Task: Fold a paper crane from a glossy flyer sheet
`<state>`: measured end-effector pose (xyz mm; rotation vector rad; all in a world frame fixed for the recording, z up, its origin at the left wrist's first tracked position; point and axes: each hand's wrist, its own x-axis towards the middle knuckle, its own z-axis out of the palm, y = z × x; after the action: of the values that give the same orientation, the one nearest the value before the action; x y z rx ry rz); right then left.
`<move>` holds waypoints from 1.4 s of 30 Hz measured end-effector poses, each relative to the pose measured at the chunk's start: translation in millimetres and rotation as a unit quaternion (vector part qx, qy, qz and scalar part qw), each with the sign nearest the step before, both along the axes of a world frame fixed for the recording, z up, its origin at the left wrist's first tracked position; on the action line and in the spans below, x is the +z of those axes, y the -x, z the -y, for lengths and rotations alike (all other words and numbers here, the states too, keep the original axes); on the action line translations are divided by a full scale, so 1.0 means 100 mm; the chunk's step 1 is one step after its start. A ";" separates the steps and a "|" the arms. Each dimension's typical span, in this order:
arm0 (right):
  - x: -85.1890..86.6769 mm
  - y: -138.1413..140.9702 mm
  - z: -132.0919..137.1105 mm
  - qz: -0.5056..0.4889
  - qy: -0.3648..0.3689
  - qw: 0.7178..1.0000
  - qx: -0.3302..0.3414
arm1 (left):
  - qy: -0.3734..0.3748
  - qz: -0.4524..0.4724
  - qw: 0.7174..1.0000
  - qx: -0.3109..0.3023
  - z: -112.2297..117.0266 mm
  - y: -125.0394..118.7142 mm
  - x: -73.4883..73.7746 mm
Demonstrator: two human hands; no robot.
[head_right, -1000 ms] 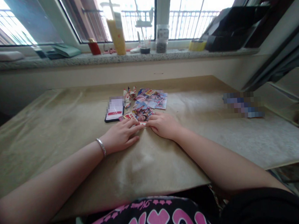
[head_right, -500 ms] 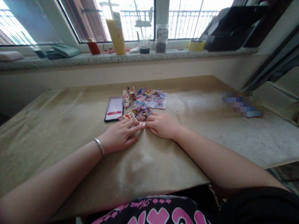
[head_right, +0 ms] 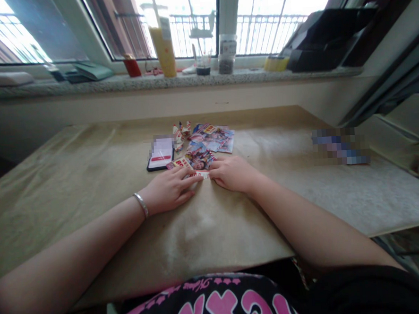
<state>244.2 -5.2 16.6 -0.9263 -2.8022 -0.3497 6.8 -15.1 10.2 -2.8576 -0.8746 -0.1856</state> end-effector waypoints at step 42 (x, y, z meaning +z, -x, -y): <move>0.25 -0.21 0.06 0.112 0.087 0.976 -0.163 | -0.002 -0.002 1.000 0.000 0.00 0.00 0.00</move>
<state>264.9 -10.8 41.9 -1.4820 -2.9133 -0.2660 7.1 -14.8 10.3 -2.8529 -0.8730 -0.1816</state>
